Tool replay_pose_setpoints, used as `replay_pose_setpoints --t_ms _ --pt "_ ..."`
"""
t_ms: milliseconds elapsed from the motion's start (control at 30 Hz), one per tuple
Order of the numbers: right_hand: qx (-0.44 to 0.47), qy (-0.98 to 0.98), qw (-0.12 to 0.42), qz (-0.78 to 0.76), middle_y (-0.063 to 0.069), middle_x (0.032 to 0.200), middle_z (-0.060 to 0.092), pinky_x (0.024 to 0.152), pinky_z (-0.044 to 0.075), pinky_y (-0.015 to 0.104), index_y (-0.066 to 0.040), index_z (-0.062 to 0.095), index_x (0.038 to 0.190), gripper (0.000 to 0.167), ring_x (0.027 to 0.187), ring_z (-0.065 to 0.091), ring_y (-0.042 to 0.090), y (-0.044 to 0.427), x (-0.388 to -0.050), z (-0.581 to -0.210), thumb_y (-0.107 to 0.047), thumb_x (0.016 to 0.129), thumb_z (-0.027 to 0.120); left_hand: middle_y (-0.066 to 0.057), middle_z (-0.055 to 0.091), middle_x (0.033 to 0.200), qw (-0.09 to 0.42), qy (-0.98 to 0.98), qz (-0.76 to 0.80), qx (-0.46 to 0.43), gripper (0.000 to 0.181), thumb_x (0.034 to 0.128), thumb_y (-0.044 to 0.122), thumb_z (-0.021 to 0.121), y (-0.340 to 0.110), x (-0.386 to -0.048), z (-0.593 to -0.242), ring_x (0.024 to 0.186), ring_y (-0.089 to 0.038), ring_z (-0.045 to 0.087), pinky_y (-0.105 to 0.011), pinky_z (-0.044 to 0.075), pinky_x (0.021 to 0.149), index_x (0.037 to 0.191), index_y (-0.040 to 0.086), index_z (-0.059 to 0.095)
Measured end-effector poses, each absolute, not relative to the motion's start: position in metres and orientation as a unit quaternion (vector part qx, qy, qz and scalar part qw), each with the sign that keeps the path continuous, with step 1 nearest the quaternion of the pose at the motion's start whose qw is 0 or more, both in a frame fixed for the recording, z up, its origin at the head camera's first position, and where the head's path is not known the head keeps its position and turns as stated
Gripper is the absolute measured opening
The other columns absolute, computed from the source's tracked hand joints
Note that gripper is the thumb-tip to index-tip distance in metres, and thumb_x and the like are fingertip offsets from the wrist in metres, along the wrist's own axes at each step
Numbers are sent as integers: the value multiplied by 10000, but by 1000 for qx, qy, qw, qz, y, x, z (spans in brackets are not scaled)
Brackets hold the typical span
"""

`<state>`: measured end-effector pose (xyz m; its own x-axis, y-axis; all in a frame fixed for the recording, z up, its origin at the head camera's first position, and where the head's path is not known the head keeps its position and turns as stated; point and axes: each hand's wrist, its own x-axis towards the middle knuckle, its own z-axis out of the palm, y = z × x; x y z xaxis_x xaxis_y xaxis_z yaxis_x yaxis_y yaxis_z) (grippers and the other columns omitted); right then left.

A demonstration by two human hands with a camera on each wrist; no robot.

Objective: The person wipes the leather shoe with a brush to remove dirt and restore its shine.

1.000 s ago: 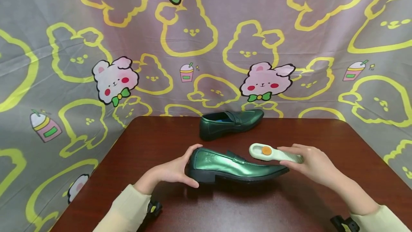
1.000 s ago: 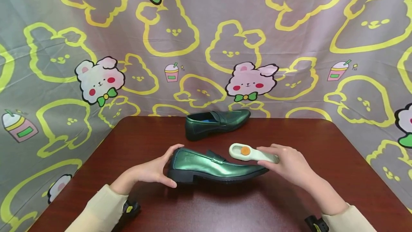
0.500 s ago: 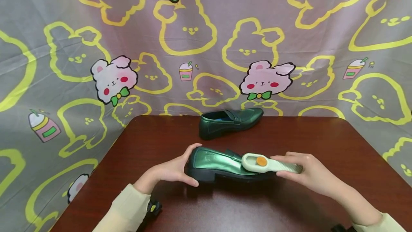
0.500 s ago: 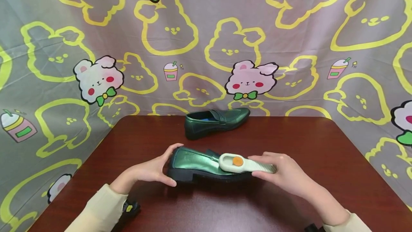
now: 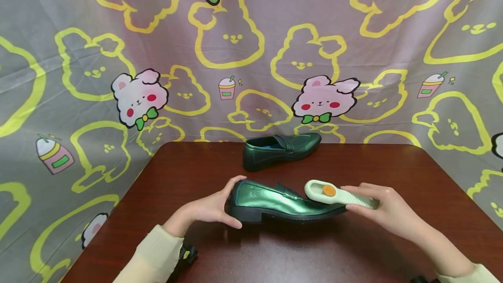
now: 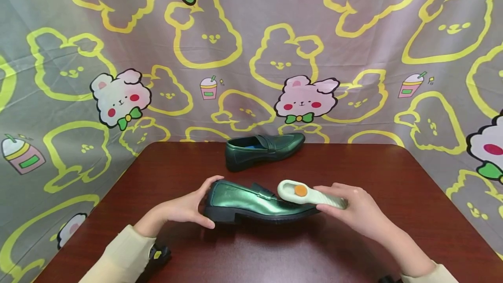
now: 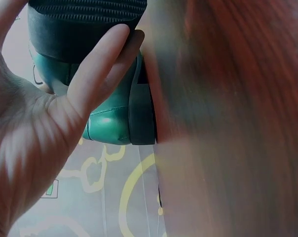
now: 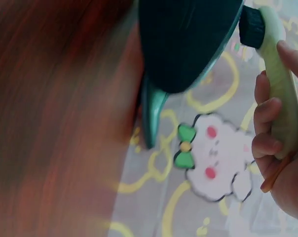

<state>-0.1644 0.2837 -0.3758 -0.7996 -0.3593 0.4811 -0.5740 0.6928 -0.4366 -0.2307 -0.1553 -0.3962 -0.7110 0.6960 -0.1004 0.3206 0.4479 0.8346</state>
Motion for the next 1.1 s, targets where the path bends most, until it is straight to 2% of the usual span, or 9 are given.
replay_pose_setpoints --t_ms 100,267,500,633,833,1000,1100 --pt "301 -887 185 296 -180 906 626 627 419 190 -293 707 1166 421 790 560 56 272 -156 -372 -215 772 835 -78 355 1356 222 821 426 310 1066 764 247 828 -156 -230 -396 1216 -246 413 -453 330 1013 1484 345 48" --pt "351 -866 162 318 -188 873 602 580 408 161 -270 693 1192 453 741 534 23 262 -150 -371 -170 773 832 -76 359 1350 221 820 428 309 1063 760 237 830 -155 -230 -396 1212 -243 415 -447 333 1009 1473 366 52" --pt "298 -890 169 301 -183 931 644 665 438 198 -263 705 1179 413 871 586 61 280 -160 -379 -187 789 819 -83 359 1350 221 821 428 307 1078 763 228 831 -155 -230 -397 1212 -247 417 -447 335 1006 1491 314 40" --pt "257 -902 186 292 -157 848 614 582 376 202 -229 709 1168 388 718 499 32 298 -168 -387 -170 798 811 -82 368 1346 217 823 425 309 1076 761 226 835 -155 -230 -396 1208 -243 426 -441 337 1005 1486 328 46" --pt "186 -928 219 236 -139 841 637 546 361 249 -203 734 1126 362 699 500 27 309 -168 -388 -270 782 825 -81 378 1339 214 824 421 313 1084 757 232 841 -155 -231 -397 1201 -242 433 -438 339 1002 1489 321 47" --pt "222 -909 211 283 -163 773 562 549 334 207 -255 713 1159 397 669 454 36 299 -159 -384 -205 782 827 -86 378 1336 215 823 422 313 1088 761 237 838 -155 -231 -398 1198 -248 430 -442 343 996 1499 284 41" --pt "261 -894 205 301 -174 799 546 560 338 189 -283 705 1164 432 681 455 26 289 -153 -380 -177 766 837 -84 375 1337 217 823 423 311 1087 763 235 836 -155 -231 -397 1200 -248 427 -445 342 998 1500 280 38"
